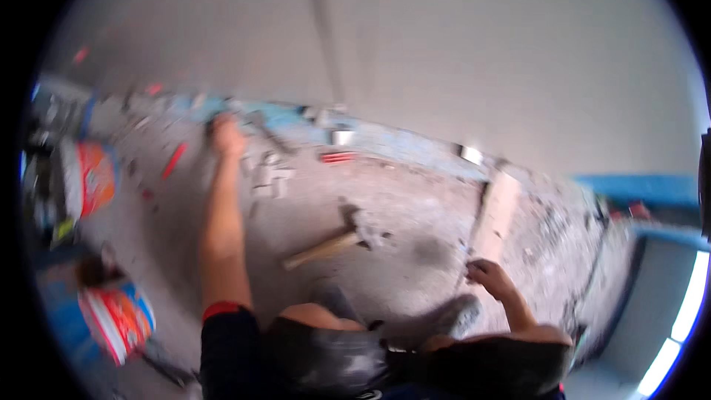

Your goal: The person spreads adhesive on a wall using a notched trowel, then lifts and places a large ceramic tile onto the prepared surface. They use a rubber mallet to tap the tile into position and a large flat trowel to smooth the surface and ensure even adhesion.

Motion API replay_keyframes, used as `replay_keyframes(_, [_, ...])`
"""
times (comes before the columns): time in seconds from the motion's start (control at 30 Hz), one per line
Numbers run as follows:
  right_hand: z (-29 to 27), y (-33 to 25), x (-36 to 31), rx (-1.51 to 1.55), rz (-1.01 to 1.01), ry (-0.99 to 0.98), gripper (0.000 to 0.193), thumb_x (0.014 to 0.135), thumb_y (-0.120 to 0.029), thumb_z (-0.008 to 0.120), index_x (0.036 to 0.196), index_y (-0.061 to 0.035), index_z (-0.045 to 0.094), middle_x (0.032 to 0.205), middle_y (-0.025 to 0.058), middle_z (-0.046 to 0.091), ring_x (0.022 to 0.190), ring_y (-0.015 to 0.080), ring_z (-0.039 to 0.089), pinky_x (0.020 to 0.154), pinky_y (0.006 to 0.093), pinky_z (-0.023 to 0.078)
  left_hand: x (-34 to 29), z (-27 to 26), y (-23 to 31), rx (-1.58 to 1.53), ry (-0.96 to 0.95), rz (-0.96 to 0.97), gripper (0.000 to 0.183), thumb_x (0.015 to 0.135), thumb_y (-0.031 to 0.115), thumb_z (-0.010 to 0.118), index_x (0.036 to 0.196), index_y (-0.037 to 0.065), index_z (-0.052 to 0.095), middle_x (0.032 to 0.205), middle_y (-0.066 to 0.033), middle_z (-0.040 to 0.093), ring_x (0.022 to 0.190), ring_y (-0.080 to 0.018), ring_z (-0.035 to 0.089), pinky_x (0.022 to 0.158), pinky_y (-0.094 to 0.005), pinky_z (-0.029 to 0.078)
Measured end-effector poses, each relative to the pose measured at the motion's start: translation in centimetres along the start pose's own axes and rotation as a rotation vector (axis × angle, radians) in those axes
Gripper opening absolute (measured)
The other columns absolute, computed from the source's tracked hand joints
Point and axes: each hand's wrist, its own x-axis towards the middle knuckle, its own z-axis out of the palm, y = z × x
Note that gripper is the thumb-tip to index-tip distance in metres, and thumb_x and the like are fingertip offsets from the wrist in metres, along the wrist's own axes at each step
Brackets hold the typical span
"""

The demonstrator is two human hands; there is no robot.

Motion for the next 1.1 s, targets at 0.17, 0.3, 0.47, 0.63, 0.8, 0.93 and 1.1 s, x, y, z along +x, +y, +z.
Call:
replay_keyframes(0.17, [-0.2, 1.4, 0.3, 0.156, -0.018, 0.003, 0.035, 0.097, -0.026, 0.059, 0.115, 0.0041, 0.063, 0.095, 0.0104, 0.069, 0.081, 0.0161, 0.066, 0.075, 0.0303, 0.054, -2.4, 2.4, 0.3, -0.576, -0.075, -0.544, 0.047, 0.086, 0.038, 0.061, 0.119, 0.005, 0.063, 0.126, -0.0213, 0.061, 0.109, -0.0411, 0.058, 0.093, -0.0474, 0.045])
replay_keyframes(0.3, [0.4, -0.1, 1.0, 0.168, -0.024, -0.086, 0.037, 0.097, -0.030, 0.059, 0.113, 0.0027, 0.063, 0.095, 0.0099, 0.069, 0.082, 0.0155, 0.066, 0.075, 0.0298, 0.053, -2.8, 3.9, 3.2, -0.860, -0.266, -0.713, 0.076, 0.083, 0.063, 0.063, 0.127, 0.001, 0.062, 0.129, -0.0191, 0.062, 0.115, -0.0348, 0.059, 0.098, -0.0432, 0.045])
replay_keyframes(0.47, [1.4, -2.3, 2.0, 0.067, -0.139, -0.167, 0.035, 0.099, -0.031, 0.056, 0.113, 0.0006, 0.064, 0.096, 0.0090, 0.068, 0.084, 0.0171, 0.066, 0.076, 0.0315, 0.053, -0.4, 6.5, 2.7, -0.530, -0.298, -0.418, 0.062, 0.089, 0.051, 0.061, 0.116, -0.004, 0.067, 0.121, -0.0193, 0.067, 0.114, -0.0315, 0.062, 0.098, -0.0406, 0.046])
replay_keyframes(0.63, [1.8, -2.0, 1.7, 0.182, -0.136, -0.220, 0.041, 0.098, -0.033, 0.056, 0.119, 0.0018, 0.061, 0.098, 0.0088, 0.068, 0.088, 0.0177, 0.067, 0.080, 0.0318, 0.053, -4.4, 5.4, 2.1, -1.353, -0.376, -0.633, 0.045, 0.091, 0.033, 0.065, 0.123, 0.001, 0.061, 0.113, -0.0067, 0.066, 0.098, -0.0212, 0.063, 0.087, -0.0371, 0.049])
replay_keyframes(0.8, [1.7, -2.9, 1.2, 0.245, -0.243, -0.244, 0.048, 0.097, -0.039, 0.058, 0.123, 0.0016, 0.059, 0.106, 0.0116, 0.067, 0.094, 0.0202, 0.066, 0.083, 0.0336, 0.052, -17.4, -7.3, 10.7, -1.647, -0.549, -0.791, 0.020, 0.096, 0.026, 0.062, 0.106, 0.009, 0.063, 0.084, 0.0015, 0.059, 0.071, -0.0119, 0.055, 0.060, -0.0280, 0.043])
replay_keyframes(0.93, [2.5, -6.0, 0.7, 0.081, -0.428, -0.324, 0.065, 0.094, -0.051, 0.059, 0.133, 0.0010, 0.054, 0.124, 0.0187, 0.062, 0.115, 0.0280, 0.059, 0.097, 0.0389, 0.047, -22.2, -16.8, 21.0, -1.599, -1.177, -0.329, 0.017, 0.098, 0.020, 0.060, 0.102, 0.005, 0.064, 0.068, 0.0037, 0.048, 0.055, -0.0074, 0.039, 0.050, -0.0251, 0.034])
replay_keyframes(1.1, [3.9, -8.2, -0.8, 0.224, -0.495, -0.646, 0.069, 0.093, -0.054, 0.059, 0.137, -0.0021, 0.050, 0.133, 0.0155, 0.056, 0.128, 0.0263, 0.050, 0.106, 0.0370, 0.040, -23.5, -23.6, 31.2, -1.239, -1.494, -0.157, 0.020, 0.101, 0.021, 0.055, 0.100, 0.003, 0.063, 0.069, 0.0011, 0.052, 0.059, -0.0087, 0.046, 0.055, -0.0263, 0.038])
